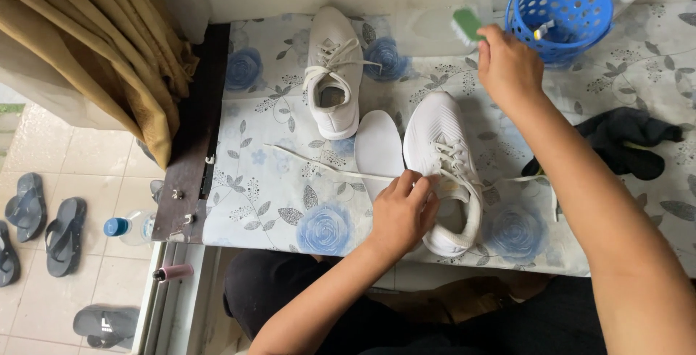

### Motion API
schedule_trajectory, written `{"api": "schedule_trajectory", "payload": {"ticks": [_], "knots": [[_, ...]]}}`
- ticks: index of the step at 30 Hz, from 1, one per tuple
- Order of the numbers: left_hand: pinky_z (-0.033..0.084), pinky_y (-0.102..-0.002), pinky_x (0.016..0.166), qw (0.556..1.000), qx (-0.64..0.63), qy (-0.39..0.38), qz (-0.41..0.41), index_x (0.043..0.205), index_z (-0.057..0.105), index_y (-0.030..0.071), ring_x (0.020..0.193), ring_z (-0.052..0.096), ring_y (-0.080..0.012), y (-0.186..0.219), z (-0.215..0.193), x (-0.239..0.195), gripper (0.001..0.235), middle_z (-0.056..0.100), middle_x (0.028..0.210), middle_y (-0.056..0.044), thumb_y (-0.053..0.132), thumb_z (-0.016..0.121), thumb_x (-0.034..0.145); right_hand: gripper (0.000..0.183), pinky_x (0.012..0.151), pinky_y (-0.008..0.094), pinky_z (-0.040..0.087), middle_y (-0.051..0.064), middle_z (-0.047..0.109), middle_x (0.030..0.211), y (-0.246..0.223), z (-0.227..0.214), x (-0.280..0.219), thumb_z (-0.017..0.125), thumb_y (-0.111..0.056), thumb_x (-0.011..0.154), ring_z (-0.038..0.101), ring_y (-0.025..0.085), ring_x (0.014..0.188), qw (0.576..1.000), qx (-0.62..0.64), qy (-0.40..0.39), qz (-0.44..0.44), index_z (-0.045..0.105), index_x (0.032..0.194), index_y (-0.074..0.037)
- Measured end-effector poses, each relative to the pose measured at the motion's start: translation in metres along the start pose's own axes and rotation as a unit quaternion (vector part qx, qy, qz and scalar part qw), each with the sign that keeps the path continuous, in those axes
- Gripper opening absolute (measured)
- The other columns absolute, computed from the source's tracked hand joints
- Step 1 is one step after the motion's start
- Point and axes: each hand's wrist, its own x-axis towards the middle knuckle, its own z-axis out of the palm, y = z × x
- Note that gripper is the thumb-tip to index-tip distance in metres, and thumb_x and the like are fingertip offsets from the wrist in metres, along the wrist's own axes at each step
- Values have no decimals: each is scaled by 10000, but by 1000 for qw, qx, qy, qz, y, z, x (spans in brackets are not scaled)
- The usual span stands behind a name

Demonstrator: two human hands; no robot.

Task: The person cleans a white sneaker using a green brush and a cloth. They scrub the sole and upper, wipe the shoe, remove the insole, and then scrub the inside of the shoe.

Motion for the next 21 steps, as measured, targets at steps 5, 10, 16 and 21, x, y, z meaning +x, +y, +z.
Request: {"api": "schedule_trajectory", "payload": {"ticks": [5, 10, 16, 21], "knots": [[399, -318, 451, 999, -16, 33, -8, 882, 552, 77, 574, 524, -223, 3, -1, 4, 111, 501, 743, -54, 165, 608, 846, 224, 479, 432, 400, 147, 648, 878, -24, -48, -11, 483, -53, 954, 580, 332, 644, 986, 163, -5, 27, 561, 1161, -20], [471, -258, 460, 998, -28, 3, -65, 808, 557, 101, 542, 571, -172, -4, 8, 2, 82, 496, 646, -4, 181, 577, 804, 253, 543, 452, 523, 125, 615, 810, -92, -159, -88, 500, -174, 900, 624, 339, 627, 982, 97, -149, 67, 589, 1137, -169], [468, -336, 463, 962, -203, -54, -173, 804, 564, 52, 535, 584, -264, -10, 12, 1, 156, 526, 575, -82, 197, 530, 849, 147, 449, 371, 537, -17, 530, 643, -110, -207, -142, 486, -268, 831, 622, 231, 470, 965, -35, -260, 34, 569, 948, -297], [454, -339, 451, 953, -245, -43, -172, 805, 533, 49, 503, 548, -286, -13, 12, 3, 124, 508, 555, -112, 161, 501, 847, 94, 455, 422, 526, 10, 504, 692, -99, -150, -151, 464, -267, 831, 616, 317, 481, 960, -39, -279, -5, 546, 873, -254]]}}
